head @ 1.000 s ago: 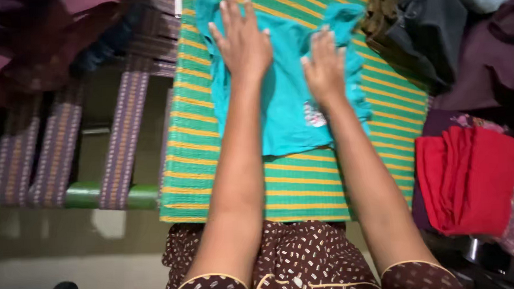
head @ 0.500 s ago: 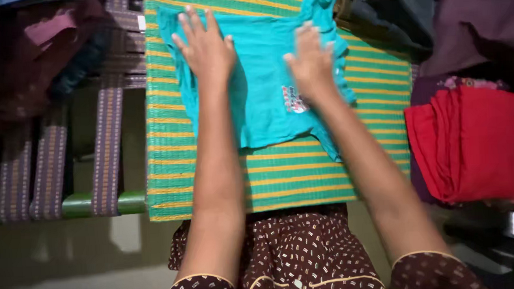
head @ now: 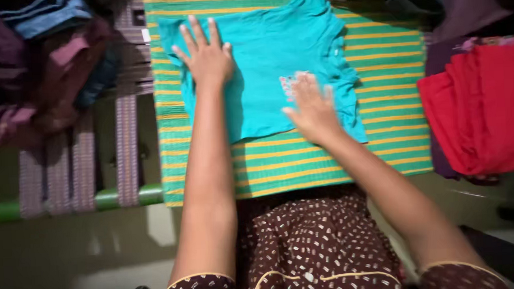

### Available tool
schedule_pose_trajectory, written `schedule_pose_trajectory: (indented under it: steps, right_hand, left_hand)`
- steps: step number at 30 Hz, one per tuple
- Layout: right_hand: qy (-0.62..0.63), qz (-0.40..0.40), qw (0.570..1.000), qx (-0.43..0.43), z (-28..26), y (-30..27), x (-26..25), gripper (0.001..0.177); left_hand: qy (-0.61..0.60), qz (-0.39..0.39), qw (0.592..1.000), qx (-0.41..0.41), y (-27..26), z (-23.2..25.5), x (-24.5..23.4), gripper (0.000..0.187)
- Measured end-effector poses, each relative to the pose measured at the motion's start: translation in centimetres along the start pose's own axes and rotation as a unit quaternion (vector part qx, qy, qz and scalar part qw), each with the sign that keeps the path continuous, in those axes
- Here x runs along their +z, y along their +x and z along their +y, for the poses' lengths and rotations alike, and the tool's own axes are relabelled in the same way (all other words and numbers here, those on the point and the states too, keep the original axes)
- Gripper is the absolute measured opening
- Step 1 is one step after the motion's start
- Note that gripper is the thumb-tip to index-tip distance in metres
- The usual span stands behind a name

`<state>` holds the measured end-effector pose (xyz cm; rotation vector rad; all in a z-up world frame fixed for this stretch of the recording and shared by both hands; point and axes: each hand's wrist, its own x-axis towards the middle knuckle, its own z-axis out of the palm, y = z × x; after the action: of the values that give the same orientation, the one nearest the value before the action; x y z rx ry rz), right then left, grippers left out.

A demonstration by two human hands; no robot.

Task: The person folds a peach-colored cloth and places it on a stack. They then pick up a teal t-shirt, smooth it out, fold the sleeves inward, and fold the shirt into a compact rectangle. Finally, they pick up a maroon cloth and begin to fold it.

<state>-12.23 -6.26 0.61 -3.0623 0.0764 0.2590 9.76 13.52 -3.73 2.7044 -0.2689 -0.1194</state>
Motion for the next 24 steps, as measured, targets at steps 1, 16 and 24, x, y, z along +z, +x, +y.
schedule_pose_trajectory:
  steps: [1,16,24]
  right_hand:
    - [-0.015,-0.024,0.999,0.023,1.0,-0.7,-0.1,0.077]
    - [0.016,-0.012,0.997,0.075,6.3,-11.2,-3.9,0.077]
    - [0.077,0.062,0.994,0.042,7.1,-12.3,-5.1,0.056]
  left_hand:
    - [0.004,0.004,1.000,0.015,-0.4,-0.1,0.0,0.072]
    - [0.051,-0.107,0.965,0.236,-21.3,-7.1,-10.7,0.082]
    - [0.015,-0.084,0.978,0.189,-23.8,-6.5,-12.3,0.043]
